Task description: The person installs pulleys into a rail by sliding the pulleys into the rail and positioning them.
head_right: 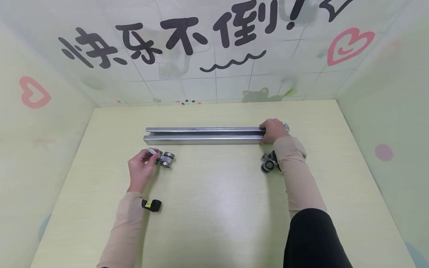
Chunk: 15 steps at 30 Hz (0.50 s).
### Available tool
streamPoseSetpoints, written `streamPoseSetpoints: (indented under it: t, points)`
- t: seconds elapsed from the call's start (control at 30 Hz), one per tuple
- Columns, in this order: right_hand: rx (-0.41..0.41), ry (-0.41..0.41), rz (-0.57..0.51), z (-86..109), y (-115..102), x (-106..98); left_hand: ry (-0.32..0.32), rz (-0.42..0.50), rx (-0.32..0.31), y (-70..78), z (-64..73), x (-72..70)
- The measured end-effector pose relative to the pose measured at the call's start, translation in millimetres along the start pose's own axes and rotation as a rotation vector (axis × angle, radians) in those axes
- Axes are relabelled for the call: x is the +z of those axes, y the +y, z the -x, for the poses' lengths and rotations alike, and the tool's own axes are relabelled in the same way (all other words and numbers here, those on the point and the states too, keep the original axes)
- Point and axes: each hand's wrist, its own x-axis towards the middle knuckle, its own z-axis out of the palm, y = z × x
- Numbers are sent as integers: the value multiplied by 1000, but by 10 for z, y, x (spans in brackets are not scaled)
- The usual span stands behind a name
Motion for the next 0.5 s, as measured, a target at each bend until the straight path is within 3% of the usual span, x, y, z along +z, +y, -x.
streamPoseSetpoints:
  t: [0.5]
  points:
    - [-11,0,-4,-6,-6,19,90,-21,-91,-175,-130,-260]
